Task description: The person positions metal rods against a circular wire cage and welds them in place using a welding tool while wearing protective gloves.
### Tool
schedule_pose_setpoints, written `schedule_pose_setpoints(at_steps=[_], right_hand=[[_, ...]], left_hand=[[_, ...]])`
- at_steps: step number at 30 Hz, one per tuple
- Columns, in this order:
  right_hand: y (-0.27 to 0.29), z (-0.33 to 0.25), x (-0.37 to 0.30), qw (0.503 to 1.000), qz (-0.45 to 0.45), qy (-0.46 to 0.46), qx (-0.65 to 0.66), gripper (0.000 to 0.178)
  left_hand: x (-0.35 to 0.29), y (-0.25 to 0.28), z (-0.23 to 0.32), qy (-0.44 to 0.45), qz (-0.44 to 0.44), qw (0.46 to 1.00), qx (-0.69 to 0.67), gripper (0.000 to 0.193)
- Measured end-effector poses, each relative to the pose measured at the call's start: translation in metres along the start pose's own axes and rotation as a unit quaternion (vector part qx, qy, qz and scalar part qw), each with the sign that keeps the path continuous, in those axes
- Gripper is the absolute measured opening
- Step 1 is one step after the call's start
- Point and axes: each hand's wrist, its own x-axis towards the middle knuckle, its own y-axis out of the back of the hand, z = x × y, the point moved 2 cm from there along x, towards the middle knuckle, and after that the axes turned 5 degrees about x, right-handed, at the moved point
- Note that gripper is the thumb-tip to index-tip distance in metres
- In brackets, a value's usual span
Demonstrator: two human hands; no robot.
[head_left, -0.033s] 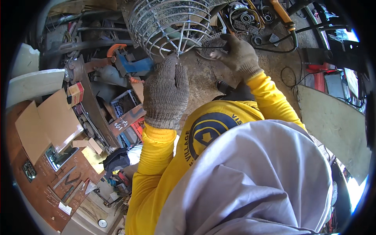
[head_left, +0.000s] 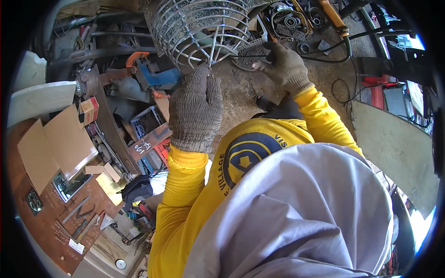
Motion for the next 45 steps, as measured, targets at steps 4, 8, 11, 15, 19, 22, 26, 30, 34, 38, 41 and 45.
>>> schedule_pose_setpoints(at_steps=[4, 8, 11, 15, 19, 22, 26, 30, 34, 38, 41, 45], right_hand=[[0.006, 0.020, -0.013, 0.999, -0.013, 0.025, 0.037, 0.079], [0.003, 0.035, -0.009, 0.996, -0.066, 0.056, 0.036, 0.083], [0.010, 0.035, 0.000, 0.989, -0.116, 0.083, 0.042, 0.082], [0.020, 0.042, 0.010, 0.981, -0.140, 0.100, 0.089, 0.059], [0.033, 0.052, 0.013, 0.972, -0.185, 0.108, 0.098, 0.055], [0.036, 0.063, 0.014, 0.964, -0.214, 0.116, 0.110, 0.055], [0.039, 0.068, 0.014, 0.955, -0.248, 0.114, 0.117, 0.054], [0.038, 0.068, 0.013, 0.949, -0.247, 0.122, 0.153, 0.055], [0.041, 0.040, 0.018, 0.952, -0.256, 0.123, 0.115, 0.065], [0.027, 0.010, 0.027, 0.968, -0.183, 0.157, 0.071, 0.083], [0.015, -0.016, 0.030, 0.979, -0.137, 0.152, 0.022, 0.091], [-0.002, -0.030, 0.033, 0.991, -0.050, 0.120, -0.035, 0.087]], left_hand=[[-0.001, -0.001, -0.001, 0.048, -0.013, 0.998, -0.039, 0.025], [0.002, 0.001, 0.000, 0.052, -0.001, 0.997, -0.051, 0.023], [0.001, 0.003, 0.002, 0.076, -0.002, 0.993, -0.085, 0.025], [0.006, 0.012, 0.016, 0.121, -0.023, 0.984, -0.125, 0.027], [0.002, 0.009, 0.013, 0.109, -0.012, 0.993, -0.043, 0.029], [0.000, 0.008, 0.010, 0.137, -0.025, 0.990, -0.030, 0.030], [0.000, 0.008, 0.014, 0.125, -0.010, 0.992, -0.023, 0.029], [0.000, 0.008, 0.012, 0.133, -0.020, 0.991, -0.012, 0.029], [0.000, 0.009, 0.014, 0.126, -0.012, 0.992, -0.007, 0.029], [0.000, 0.008, 0.011, 0.144, -0.014, 0.989, -0.042, 0.029], [0.006, 0.013, 0.021, 0.128, -0.010, 0.991, -0.043, 0.029], [0.010, 0.014, 0.022, 0.123, -0.016, 0.991, -0.056, 0.029]])
